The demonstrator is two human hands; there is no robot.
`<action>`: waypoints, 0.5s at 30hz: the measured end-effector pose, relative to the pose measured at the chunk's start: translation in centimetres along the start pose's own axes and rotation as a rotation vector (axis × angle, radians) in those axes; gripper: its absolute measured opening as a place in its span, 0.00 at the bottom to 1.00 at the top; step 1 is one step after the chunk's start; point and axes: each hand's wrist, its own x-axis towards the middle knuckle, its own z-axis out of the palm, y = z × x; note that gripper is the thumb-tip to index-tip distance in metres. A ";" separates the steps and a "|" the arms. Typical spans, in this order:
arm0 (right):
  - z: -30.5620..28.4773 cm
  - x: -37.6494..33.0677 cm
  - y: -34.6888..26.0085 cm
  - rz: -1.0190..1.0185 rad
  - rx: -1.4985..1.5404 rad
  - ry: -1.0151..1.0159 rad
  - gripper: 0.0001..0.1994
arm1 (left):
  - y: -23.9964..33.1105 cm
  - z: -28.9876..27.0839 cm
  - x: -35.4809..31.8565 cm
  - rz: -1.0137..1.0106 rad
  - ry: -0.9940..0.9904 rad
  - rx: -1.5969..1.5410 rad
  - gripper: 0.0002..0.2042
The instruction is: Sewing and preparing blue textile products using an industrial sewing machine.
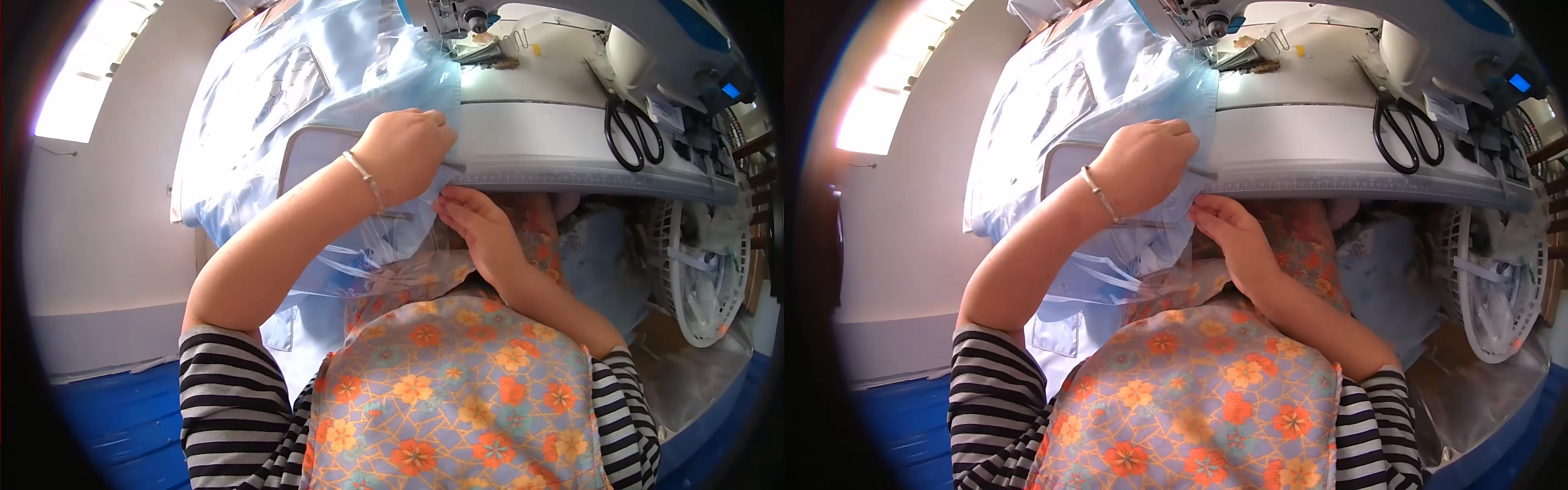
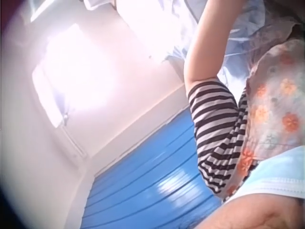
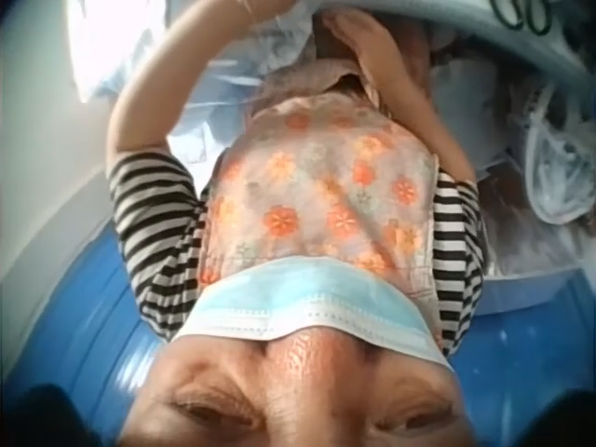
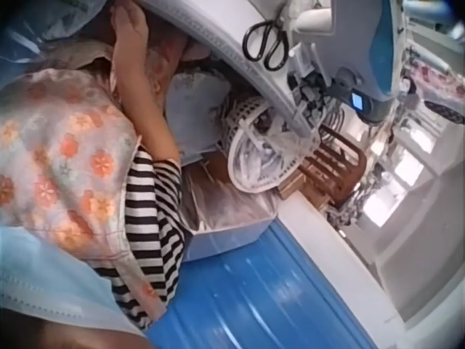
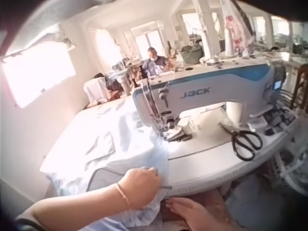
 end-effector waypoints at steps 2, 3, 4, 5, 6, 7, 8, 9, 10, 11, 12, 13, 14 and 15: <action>0.1 0.6 0.8 0.058 0.007 0.074 0.13 | -0.4 -0.3 0.2 0.004 0.104 -0.151 0.05; 0.2 0.8 1.1 0.063 0.004 0.054 0.13 | -0.5 -0.3 0.3 0.003 0.156 -0.242 0.06; 0.3 0.9 1.2 0.079 -0.004 0.051 0.13 | -0.6 -0.4 0.4 0.011 0.249 -0.342 0.07; 0.5 1.1 1.2 0.092 -0.047 0.013 0.13 | -0.7 -0.4 0.4 0.000 0.207 -0.327 0.07; 0.6 1.2 1.1 0.121 -0.095 -0.005 0.14 | -0.7 -0.4 0.4 -0.007 0.204 -0.321 0.08; 0.9 1.2 1.0 0.177 -0.165 0.028 0.14 | -0.8 -0.4 0.4 -0.020 0.145 -0.321 0.08; 1.2 1.1 0.9 0.137 -0.195 -0.006 0.14 | -0.8 -0.3 0.3 -0.047 0.157 -0.319 0.07; 1.5 0.8 0.8 0.123 -0.247 0.013 0.14 | -1.1 -0.4 0.2 -0.081 0.114 -0.323 0.06; 1.8 0.6 0.7 0.117 -0.292 0.033 0.14 | -1.3 -0.4 0.1 -0.116 0.069 -0.329 0.07; 2.1 0.4 0.6 0.072 -0.257 0.024 0.15 | -1.6 -0.5 0.0 -0.114 0.101 -0.366 0.07; 2.3 0.2 0.5 0.032 -0.214 0.018 0.15 | -2.0 -0.6 -0.1 -0.111 0.134 -0.404 0.07; 2.5 0.1 0.4 -0.040 -0.152 -0.025 0.16 | -2.3 -0.7 -0.1 -0.110 0.177 -0.442 0.07; 2.8 0.1 0.3 -0.048 -0.159 0.009 0.16 | -2.7 -0.9 -0.1 -0.100 0.159 -0.444 0.07; 2.9 0.0 0.3 -0.088 -0.149 0.005 0.16 | -3.0 -1.1 -0.2 -0.093 0.154 -0.447 0.07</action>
